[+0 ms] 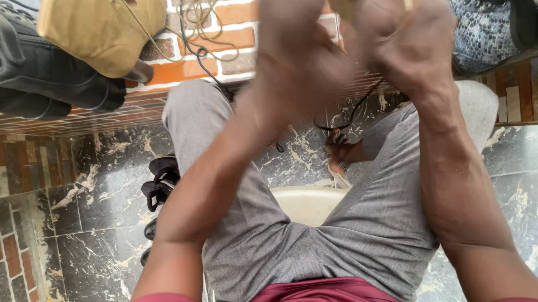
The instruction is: The person cleans a boot by hand using a brush and a sponge.
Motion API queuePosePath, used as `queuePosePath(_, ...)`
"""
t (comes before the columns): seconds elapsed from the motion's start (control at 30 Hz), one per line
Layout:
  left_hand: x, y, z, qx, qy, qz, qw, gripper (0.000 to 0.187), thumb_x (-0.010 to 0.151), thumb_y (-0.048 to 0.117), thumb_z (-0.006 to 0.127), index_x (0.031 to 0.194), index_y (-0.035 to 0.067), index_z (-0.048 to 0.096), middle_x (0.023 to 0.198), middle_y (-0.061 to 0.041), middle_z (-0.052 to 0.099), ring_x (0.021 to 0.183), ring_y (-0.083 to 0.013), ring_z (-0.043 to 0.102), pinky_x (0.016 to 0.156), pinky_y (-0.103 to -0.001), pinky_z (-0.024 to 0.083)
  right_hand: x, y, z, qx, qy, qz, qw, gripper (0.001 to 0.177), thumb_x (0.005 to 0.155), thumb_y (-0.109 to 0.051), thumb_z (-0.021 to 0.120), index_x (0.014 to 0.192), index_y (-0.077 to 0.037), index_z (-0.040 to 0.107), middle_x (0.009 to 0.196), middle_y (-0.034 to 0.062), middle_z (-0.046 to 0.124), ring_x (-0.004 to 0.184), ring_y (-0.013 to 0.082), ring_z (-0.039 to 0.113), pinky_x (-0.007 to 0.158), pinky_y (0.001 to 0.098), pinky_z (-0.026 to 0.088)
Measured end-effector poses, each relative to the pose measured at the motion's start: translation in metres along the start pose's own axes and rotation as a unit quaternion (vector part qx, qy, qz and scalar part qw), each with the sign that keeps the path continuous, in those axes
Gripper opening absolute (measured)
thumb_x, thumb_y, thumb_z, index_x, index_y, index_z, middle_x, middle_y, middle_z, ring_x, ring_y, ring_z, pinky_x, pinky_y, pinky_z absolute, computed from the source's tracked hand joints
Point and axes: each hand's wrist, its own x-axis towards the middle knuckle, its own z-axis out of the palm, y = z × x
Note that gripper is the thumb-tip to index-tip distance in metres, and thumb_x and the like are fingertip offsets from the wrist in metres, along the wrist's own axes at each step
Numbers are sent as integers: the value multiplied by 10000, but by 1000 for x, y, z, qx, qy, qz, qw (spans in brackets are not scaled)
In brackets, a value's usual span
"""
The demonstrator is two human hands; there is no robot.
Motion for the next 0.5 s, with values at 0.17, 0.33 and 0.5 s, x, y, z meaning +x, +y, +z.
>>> queuePosePath(0.17,-71,96,10,-40,-82,-198,976,290,1055,301,715,1160,59,595,971,-75,641,804,-232,624,733,-428,514,-8,34,7,-121,130,-209,962,485,939,-247,876,1202,17,565,1047,150,661,875,233,696,714,374,625)
queuePosePath(0.33,-97,157,22,-84,-119,-234,961,340,1039,320,734,1189,52,588,1017,-84,640,851,-239,630,765,-429,523,-3,34,8,-70,49,10,996,369,958,-401,806,1003,-58,675,835,69,682,675,158,646,603,354,570)
queuePosePath(0.5,-106,168,4,-79,-153,-256,951,392,1023,339,753,1217,45,580,1062,-94,640,898,-246,636,797,-430,532,-6,48,27,-177,19,-83,981,352,952,-398,796,965,-64,686,759,26,634,598,141,575,510,319,472)
